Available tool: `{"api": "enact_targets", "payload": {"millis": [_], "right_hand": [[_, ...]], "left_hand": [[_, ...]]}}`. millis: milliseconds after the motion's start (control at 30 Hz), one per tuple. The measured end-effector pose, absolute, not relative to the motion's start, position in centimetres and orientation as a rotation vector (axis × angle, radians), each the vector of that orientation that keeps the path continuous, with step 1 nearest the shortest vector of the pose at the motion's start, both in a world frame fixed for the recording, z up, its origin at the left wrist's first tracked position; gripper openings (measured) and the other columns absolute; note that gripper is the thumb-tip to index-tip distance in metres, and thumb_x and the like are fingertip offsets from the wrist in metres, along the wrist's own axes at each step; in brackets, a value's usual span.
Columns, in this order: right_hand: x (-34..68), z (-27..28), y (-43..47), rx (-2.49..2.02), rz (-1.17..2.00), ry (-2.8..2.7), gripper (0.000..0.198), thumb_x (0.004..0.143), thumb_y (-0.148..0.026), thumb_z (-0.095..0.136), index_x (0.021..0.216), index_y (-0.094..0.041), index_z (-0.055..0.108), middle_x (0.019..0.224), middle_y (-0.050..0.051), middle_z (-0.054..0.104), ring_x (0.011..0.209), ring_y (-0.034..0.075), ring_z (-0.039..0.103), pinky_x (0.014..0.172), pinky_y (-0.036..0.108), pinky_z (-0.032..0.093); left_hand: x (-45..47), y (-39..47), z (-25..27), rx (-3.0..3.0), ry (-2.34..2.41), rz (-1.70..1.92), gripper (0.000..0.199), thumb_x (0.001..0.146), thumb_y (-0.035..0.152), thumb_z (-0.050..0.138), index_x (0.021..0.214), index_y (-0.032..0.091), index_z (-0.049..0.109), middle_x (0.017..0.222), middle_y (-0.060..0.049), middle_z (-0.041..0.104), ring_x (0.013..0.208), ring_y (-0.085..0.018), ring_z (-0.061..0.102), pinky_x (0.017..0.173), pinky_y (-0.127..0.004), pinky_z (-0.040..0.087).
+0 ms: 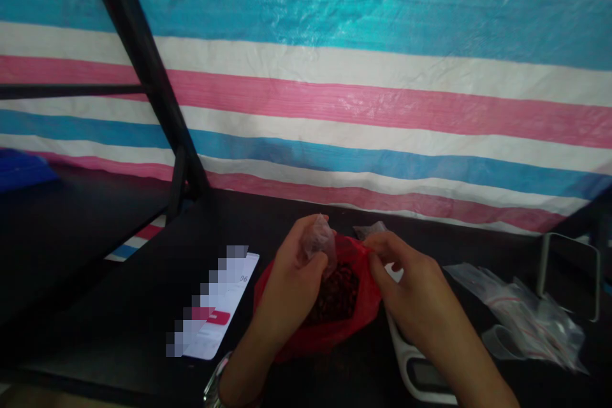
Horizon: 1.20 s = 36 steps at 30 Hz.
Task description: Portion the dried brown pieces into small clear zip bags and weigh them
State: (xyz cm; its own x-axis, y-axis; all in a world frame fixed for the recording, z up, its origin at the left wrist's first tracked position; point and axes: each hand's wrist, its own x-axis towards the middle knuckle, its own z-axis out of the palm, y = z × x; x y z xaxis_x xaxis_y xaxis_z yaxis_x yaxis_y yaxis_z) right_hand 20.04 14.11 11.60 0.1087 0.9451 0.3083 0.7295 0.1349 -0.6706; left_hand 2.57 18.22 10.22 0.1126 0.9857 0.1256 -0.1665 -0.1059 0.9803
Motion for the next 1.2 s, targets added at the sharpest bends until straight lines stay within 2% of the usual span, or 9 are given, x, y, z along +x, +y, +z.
{"api": "enact_targets", "payload": {"millis": [333, 500, 600, 733, 900, 1000, 1100, 1200], "right_hand": [[20.5, 11.7, 14.1, -1.686, 0.23, -1.54, 0.029, 0.094, -0.034, 0.053, 0.105, -0.025, 0.077, 0.1, 0.007, 0.085, 0.081, 0.025, 0.077, 0.074, 0.037, 0.054], [20.9, 11.8, 13.9, -1.72, 0.217, -1.489, 0.026, 0.095, -0.036, 0.054, 0.101, -0.027, 0.077, 0.097, 0.005, 0.084, 0.083, 0.026, 0.077, 0.077, 0.039, 0.053], [21.0, 11.8, 13.8, -1.692, 0.188, -1.482, 0.024, 0.096, -0.035, 0.055, 0.099, -0.027, 0.077, 0.1, 0.006, 0.084, 0.089, 0.027, 0.077, 0.082, 0.041, 0.055], [20.5, 12.3, 13.6, -1.579, 0.068, -1.494, 0.021, 0.097, -0.033, 0.057, 0.098, -0.027, 0.078, 0.104, 0.006, 0.083, 0.097, 0.028, 0.076, 0.092, 0.044, 0.055], [19.6, 13.2, 12.9, -1.494, 0.043, -1.516, 0.021, 0.101, -0.03, 0.057, 0.099, -0.029, 0.077, 0.105, 0.003, 0.082, 0.099, 0.026, 0.075, 0.092, 0.043, 0.056], [19.4, 13.4, 12.7, -1.476, 0.033, -1.545, 0.021, 0.101, -0.027, 0.057, 0.099, -0.028, 0.078, 0.104, 0.004, 0.082, 0.097, 0.026, 0.075, 0.09, 0.042, 0.056], [19.4, 13.5, 12.7, -1.461, 0.053, -1.574, 0.02, 0.099, -0.023, 0.058, 0.098, -0.028, 0.077, 0.103, 0.003, 0.081, 0.098, 0.026, 0.074, 0.092, 0.043, 0.055], [19.4, 13.3, 12.8, -1.45, 0.063, -1.616, 0.02, 0.098, -0.019, 0.059, 0.1, -0.028, 0.077, 0.105, 0.003, 0.08, 0.101, 0.026, 0.072, 0.095, 0.044, 0.053]], "left_hand": [[2.5, 17.8, 10.2, 1.313, 0.966, 1.265, 0.056, 0.074, 0.01, 0.055, 0.125, 0.027, 0.068, 0.119, -0.002, 0.076, 0.109, -0.021, 0.072, 0.097, -0.033, 0.055], [2.0, 17.8, 10.3, 1.294, 1.021, 1.194, 0.063, 0.07, 0.011, 0.053, 0.127, 0.032, 0.069, 0.116, 0.001, 0.076, 0.105, -0.021, 0.071, 0.083, -0.029, 0.054], [1.7, 17.8, 10.4, 1.229, 0.981, 1.172, 0.069, 0.065, 0.011, 0.051, 0.128, 0.034, 0.069, 0.112, 0.002, 0.077, 0.104, -0.021, 0.072, 0.08, -0.029, 0.054], [1.3, 18.0, 10.6, 1.246, 0.967, 1.156, 0.069, 0.063, 0.011, 0.053, 0.126, 0.031, 0.071, 0.118, 0.001, 0.077, 0.11, -0.023, 0.072, 0.091, -0.031, 0.054], [1.3, 18.1, 10.8, 1.19, 0.942, 1.249, 0.068, 0.063, 0.012, 0.053, 0.127, 0.028, 0.072, 0.12, -0.001, 0.078, 0.117, -0.025, 0.07, 0.1, -0.034, 0.051], [1.5, 17.8, 10.7, 1.251, 0.98, 1.159, 0.067, 0.061, 0.013, 0.052, 0.121, 0.029, 0.075, 0.118, 0.0, 0.077, 0.111, -0.025, 0.069, 0.093, -0.033, 0.051], [1.6, 17.7, 10.6, 1.249, 0.934, 1.117, 0.073, 0.058, 0.013, 0.052, 0.125, 0.03, 0.073, 0.115, 0.0, 0.077, 0.102, -0.024, 0.068, 0.084, -0.032, 0.051], [1.7, 17.8, 10.4, 1.265, 0.92, 1.122, 0.07, 0.058, 0.011, 0.051, 0.122, 0.03, 0.072, 0.114, 0.0, 0.075, 0.107, -0.024, 0.066, 0.088, -0.032, 0.05]]}}
